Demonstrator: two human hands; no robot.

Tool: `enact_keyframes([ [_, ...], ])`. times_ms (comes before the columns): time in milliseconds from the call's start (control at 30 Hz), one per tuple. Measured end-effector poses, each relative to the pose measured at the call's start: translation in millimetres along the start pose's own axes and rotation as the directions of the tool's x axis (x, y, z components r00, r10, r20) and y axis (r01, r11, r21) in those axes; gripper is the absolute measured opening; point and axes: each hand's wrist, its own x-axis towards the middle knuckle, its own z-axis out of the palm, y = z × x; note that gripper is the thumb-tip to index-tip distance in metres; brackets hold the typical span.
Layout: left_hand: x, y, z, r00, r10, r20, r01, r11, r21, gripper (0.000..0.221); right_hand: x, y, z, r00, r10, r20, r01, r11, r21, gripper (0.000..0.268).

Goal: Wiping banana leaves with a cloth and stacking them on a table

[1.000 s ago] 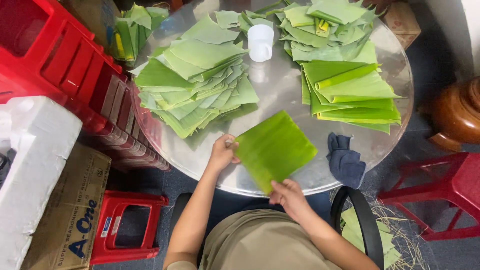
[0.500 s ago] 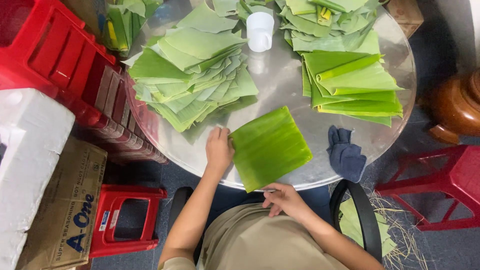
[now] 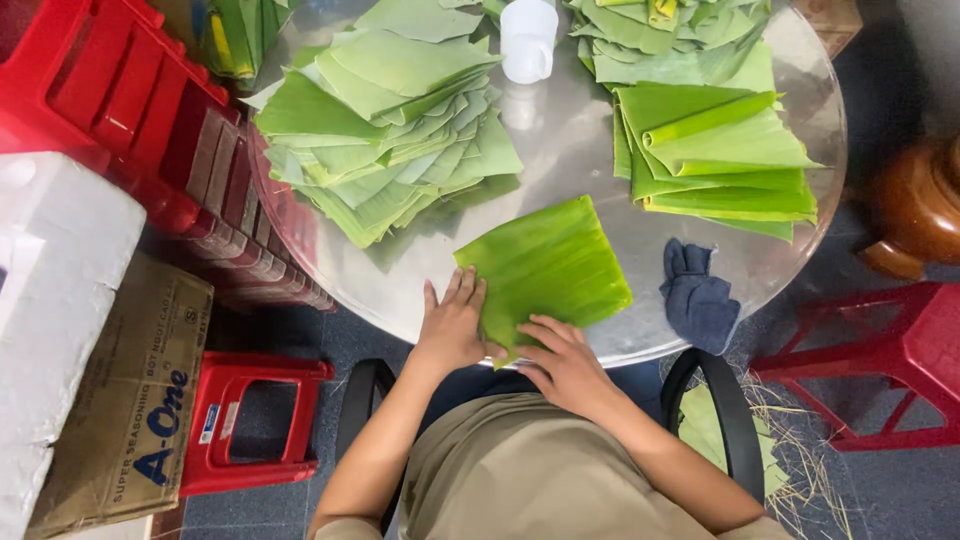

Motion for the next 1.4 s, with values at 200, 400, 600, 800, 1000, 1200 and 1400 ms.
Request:
enact_keyframes([
  [200, 5, 1, -17, 0.998, -0.022, 0.064, 0.021, 1.0, 0.004, 0.126, 2, 9, 4, 0.997, -0.007, 0.072, 0.005, 1.0, 0.031, 0.035],
  [400, 14, -1, -20, 0.995, -0.042, 0.089, 0.042, 0.999, 0.001, 0.137, 37, 43, -26, 0.997, 0.077, -0.02, -0.073, 0.984, 0.16, 0.024],
  [600, 11, 4, -26, 0.994, -0.052, 0.097, 0.052, 0.999, 0.004, 0.136, 145, 155, -43, 0.789, 0.611, -0.065, -0.601, 0.746, -0.286, 0.054],
  [800, 18, 4, -24, 0.99, -0.079, 0.12, 0.074, 0.996, 0.046, 0.141, 196, 193, -45, 0.562, 0.796, 0.227, -0.814, 0.581, -0.022, 0.07],
  [1000, 16, 5, -26, 0.988, -0.078, 0.13, 0.074, 0.997, 0.035, 0.14, 180, 180, -46, 0.812, 0.579, 0.075, -0.574, 0.77, 0.279, 0.031],
  [1200, 15, 8, -27, 0.989, -0.079, 0.126, 0.074, 0.996, 0.049, 0.14, 166, 201, -16, 0.931, 0.365, 0.012, -0.331, 0.858, -0.394, 0.034],
  [1400, 12, 8, -30, 0.989, -0.075, 0.128, 0.075, 0.997, 0.004, 0.141, 98, 137, -79, 0.935, 0.308, -0.173, -0.353, 0.835, -0.421, 0.031],
])
